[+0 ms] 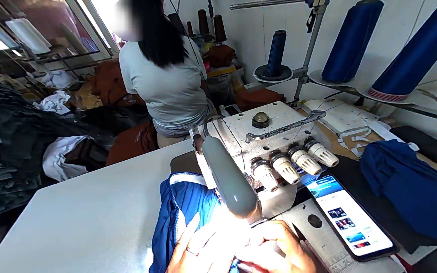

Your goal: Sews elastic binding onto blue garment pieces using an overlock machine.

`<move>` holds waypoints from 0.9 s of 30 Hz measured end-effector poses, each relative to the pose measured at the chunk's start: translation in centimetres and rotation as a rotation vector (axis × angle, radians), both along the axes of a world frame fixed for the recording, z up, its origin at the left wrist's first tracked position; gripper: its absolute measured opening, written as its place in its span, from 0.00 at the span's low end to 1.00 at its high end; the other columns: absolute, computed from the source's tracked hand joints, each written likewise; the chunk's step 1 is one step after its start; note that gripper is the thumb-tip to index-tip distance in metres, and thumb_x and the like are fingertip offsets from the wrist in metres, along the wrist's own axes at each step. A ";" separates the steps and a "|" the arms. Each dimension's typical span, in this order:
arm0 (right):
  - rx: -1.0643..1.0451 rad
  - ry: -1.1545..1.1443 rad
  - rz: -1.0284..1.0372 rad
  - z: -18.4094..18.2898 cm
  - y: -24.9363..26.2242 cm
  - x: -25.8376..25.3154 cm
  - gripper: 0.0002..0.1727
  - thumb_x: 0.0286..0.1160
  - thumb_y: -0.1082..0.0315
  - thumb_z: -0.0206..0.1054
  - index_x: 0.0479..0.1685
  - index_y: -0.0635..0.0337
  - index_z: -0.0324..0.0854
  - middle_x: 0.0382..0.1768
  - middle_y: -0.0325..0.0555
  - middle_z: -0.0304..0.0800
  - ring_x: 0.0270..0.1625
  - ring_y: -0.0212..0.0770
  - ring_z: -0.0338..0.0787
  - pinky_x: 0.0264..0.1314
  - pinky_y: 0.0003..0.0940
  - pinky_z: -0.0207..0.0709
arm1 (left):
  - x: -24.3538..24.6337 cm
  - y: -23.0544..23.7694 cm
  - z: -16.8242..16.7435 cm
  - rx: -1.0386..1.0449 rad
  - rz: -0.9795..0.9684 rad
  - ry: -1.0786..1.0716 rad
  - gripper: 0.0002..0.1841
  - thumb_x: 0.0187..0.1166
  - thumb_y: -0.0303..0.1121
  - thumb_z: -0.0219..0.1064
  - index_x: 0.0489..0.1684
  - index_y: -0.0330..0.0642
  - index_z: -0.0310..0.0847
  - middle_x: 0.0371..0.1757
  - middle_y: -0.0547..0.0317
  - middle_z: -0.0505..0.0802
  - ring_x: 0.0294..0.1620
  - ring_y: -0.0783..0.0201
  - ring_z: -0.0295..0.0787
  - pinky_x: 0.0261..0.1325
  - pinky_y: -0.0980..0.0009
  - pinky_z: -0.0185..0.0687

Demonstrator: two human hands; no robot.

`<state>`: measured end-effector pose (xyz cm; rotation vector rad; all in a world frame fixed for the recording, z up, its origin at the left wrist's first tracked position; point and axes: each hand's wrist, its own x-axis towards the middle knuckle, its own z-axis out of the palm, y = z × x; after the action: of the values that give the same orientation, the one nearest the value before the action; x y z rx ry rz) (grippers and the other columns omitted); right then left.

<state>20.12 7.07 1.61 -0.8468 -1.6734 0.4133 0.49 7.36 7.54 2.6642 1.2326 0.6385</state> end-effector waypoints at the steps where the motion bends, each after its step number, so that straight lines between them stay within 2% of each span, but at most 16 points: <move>1: 0.012 -0.008 -0.009 0.0 0.2 0.0 0.04 0.78 0.66 0.72 0.41 0.53 0.92 0.46 0.47 0.86 0.60 0.36 0.82 0.70 0.26 0.71 | 0.0 0.1 0.0 0.013 -0.006 -0.007 0.40 0.72 0.67 0.66 0.62 0.35 0.89 0.63 0.41 0.93 0.72 0.41 0.85 0.85 0.38 0.56; 2: 0.014 -0.011 -0.014 0.0 0.3 -0.1 0.05 0.80 0.66 0.70 0.40 0.55 0.91 0.46 0.47 0.86 0.60 0.36 0.82 0.70 0.26 0.71 | -0.1 0.1 -0.1 0.024 -0.008 -0.017 0.38 0.72 0.65 0.69 0.62 0.35 0.89 0.62 0.40 0.93 0.71 0.41 0.85 0.85 0.38 0.57; 4: -0.005 0.000 -0.016 0.2 0.2 -0.1 0.07 0.81 0.68 0.68 0.37 0.59 0.87 0.47 0.50 0.85 0.60 0.37 0.82 0.70 0.26 0.72 | -0.3 0.2 -0.4 0.032 -0.001 -0.058 0.27 0.75 0.51 0.75 0.61 0.36 0.90 0.61 0.41 0.94 0.70 0.43 0.87 0.85 0.40 0.62; 6: -0.019 -0.002 0.001 0.7 -0.1 0.1 0.08 0.84 0.68 0.64 0.37 0.62 0.82 0.48 0.52 0.82 0.60 0.38 0.81 0.71 0.25 0.70 | -0.9 0.3 -0.7 0.028 0.009 -0.076 0.18 0.73 0.33 0.74 0.59 0.35 0.91 0.59 0.39 0.94 0.68 0.39 0.88 0.79 0.42 0.70; 8: -0.021 -0.024 0.020 1.1 -0.6 0.3 0.09 0.86 0.68 0.60 0.38 0.61 0.79 0.49 0.52 0.81 0.61 0.39 0.80 0.72 0.26 0.68 | -1.6 0.4 -0.8 0.006 -0.001 -0.082 0.18 0.69 0.26 0.72 0.58 0.35 0.91 0.59 0.37 0.94 0.66 0.36 0.88 0.73 0.44 0.76; 10: -0.031 -0.041 0.015 0.8 -1.0 0.2 0.10 0.86 0.68 0.60 0.37 0.62 0.81 0.48 0.55 0.84 0.64 0.44 0.80 0.75 0.30 0.66 | -1.8 0.7 -0.4 -0.016 -0.042 -0.067 0.21 0.73 0.26 0.69 0.66 0.43 0.89 0.65 0.46 0.93 0.69 0.44 0.85 0.71 0.50 0.72; 12: -0.040 -0.052 0.001 0.3 -1.4 0.0 0.10 0.85 0.68 0.60 0.35 0.63 0.81 0.45 0.57 0.86 0.64 0.47 0.80 0.75 0.33 0.65 | -1.9 0.8 -0.1 -0.008 -0.069 -0.052 0.22 0.74 0.25 0.67 0.69 0.45 0.88 0.67 0.50 0.92 0.70 0.47 0.85 0.71 0.50 0.71; 15: -0.058 -0.050 0.005 -0.1 -2.1 -0.3 0.10 0.86 0.69 0.58 0.38 0.63 0.80 0.44 0.57 0.87 0.64 0.47 0.81 0.74 0.35 0.65 | -1.8 0.6 0.1 0.013 -0.066 -0.035 0.22 0.71 0.22 0.67 0.66 0.44 0.90 0.63 0.50 0.94 0.67 0.47 0.86 0.73 0.47 0.68; 19: -0.072 -0.084 -0.007 -0.2 -1.9 0.1 0.10 0.87 0.69 0.58 0.40 0.64 0.81 0.45 0.57 0.87 0.63 0.48 0.81 0.72 0.36 0.65 | -1.1 0.3 0.0 0.065 -0.027 0.021 0.18 0.77 0.23 0.64 0.62 0.46 0.92 0.63 0.53 0.95 0.67 0.50 0.85 0.67 0.56 0.69; 23: -0.061 -0.087 -0.036 -0.5 -1.6 -0.3 0.09 0.84 0.70 0.60 0.38 0.64 0.83 0.44 0.57 0.89 0.62 0.49 0.82 0.70 0.39 0.65 | -1.1 0.3 0.0 0.079 -0.024 0.010 0.18 0.78 0.22 0.63 0.62 0.44 0.92 0.63 0.52 0.95 0.66 0.50 0.85 0.66 0.55 0.68; 27: -0.035 -0.104 -0.080 -0.6 -1.4 -0.3 0.08 0.84 0.70 0.61 0.38 0.61 0.82 0.44 0.54 0.88 0.62 0.46 0.81 0.72 0.36 0.65 | -0.7 0.1 0.1 0.126 -0.016 0.039 0.19 0.78 0.22 0.63 0.63 0.46 0.91 0.65 0.52 0.94 0.68 0.51 0.86 0.68 0.57 0.69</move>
<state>19.83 5.69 1.02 -0.9722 -1.7259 0.3493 -0.23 7.41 7.60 2.7984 1.2179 0.6874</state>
